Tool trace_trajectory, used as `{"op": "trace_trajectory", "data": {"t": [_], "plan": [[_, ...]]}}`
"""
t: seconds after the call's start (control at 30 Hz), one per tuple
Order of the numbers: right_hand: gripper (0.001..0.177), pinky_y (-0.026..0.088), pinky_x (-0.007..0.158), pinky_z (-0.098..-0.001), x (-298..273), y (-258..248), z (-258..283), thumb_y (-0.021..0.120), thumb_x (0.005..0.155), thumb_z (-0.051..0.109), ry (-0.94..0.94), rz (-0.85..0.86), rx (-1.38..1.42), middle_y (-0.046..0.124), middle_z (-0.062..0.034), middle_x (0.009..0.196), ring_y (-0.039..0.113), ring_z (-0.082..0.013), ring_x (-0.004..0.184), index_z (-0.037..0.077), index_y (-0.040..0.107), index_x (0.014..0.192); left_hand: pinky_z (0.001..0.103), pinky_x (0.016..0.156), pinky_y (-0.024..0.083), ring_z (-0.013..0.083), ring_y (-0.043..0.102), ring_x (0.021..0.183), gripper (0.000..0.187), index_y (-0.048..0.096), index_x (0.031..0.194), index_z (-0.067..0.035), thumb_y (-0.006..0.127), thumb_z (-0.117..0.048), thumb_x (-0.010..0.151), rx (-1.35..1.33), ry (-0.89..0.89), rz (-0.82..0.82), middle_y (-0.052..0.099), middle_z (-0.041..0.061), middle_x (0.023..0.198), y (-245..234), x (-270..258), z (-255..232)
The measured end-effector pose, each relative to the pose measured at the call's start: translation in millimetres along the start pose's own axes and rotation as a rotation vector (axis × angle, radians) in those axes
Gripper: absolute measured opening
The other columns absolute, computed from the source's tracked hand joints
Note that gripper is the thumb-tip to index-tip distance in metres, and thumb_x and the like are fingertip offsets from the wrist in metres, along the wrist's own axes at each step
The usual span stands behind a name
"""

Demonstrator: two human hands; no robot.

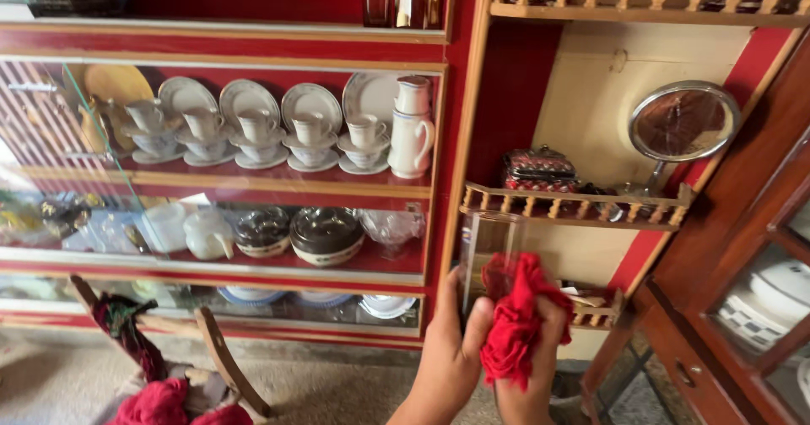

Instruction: The person wipes a brown glass pitcher and a matching glass with a red cloth, then places them on a shelf in a display cabinet. The person repeats this process for a second glass, wiping it thoroughly before placing it on the shelf next to the first glass.

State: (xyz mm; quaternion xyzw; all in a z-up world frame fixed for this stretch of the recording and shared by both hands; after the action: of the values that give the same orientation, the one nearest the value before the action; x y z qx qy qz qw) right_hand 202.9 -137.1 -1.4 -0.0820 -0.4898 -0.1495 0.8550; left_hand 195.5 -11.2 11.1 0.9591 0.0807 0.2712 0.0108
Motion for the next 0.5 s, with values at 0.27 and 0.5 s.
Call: {"op": "trace_trajectory", "data": {"t": [0.27, 0.5], "plan": [[0.035, 0.049, 0.097, -0.0377, 67.5, 63.8, -73.3, 0.058, 0.106, 0.022, 0.356, -0.061, 0.236, 0.062, -0.0139, 0.123, 0.059, -0.0256, 0.110, 0.001, 0.054, 0.134, 0.038, 0.099, 0.051, 0.0335, 0.069, 0.119, 0.067, 0.034, 0.151, 0.000, 0.060, -0.036, 0.101, 0.134, 0.003, 0.081, 0.068, 0.022, 0.127, -51.2, 12.6, 14.3], [0.054, 0.043, 0.104, -0.0363, -32.6, 130.7, -54.6, 0.064, 0.094, 0.019, 0.296, 0.038, 0.150, 0.060, -0.0137, 0.134, 0.057, -0.0254, 0.123, 0.001, 0.049, 0.142, 0.040, 0.096, 0.054, 0.0374, 0.069, 0.119, 0.058, 0.038, 0.150, -0.004, 0.051, -0.035, 0.102, 0.190, -0.006, -0.103, 0.069, 0.023, 0.128, -106.9, 27.3, 42.6]]}}
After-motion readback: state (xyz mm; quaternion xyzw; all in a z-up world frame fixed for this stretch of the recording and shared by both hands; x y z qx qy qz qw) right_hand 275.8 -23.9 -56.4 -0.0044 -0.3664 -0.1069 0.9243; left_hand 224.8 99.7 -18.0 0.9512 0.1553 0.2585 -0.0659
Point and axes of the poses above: each hand's wrist, its own x-axis towards the middle knuckle, its own y-axis out of the palm, z = x × y, the point moved 6 cm from there along x, towards the middle knuckle
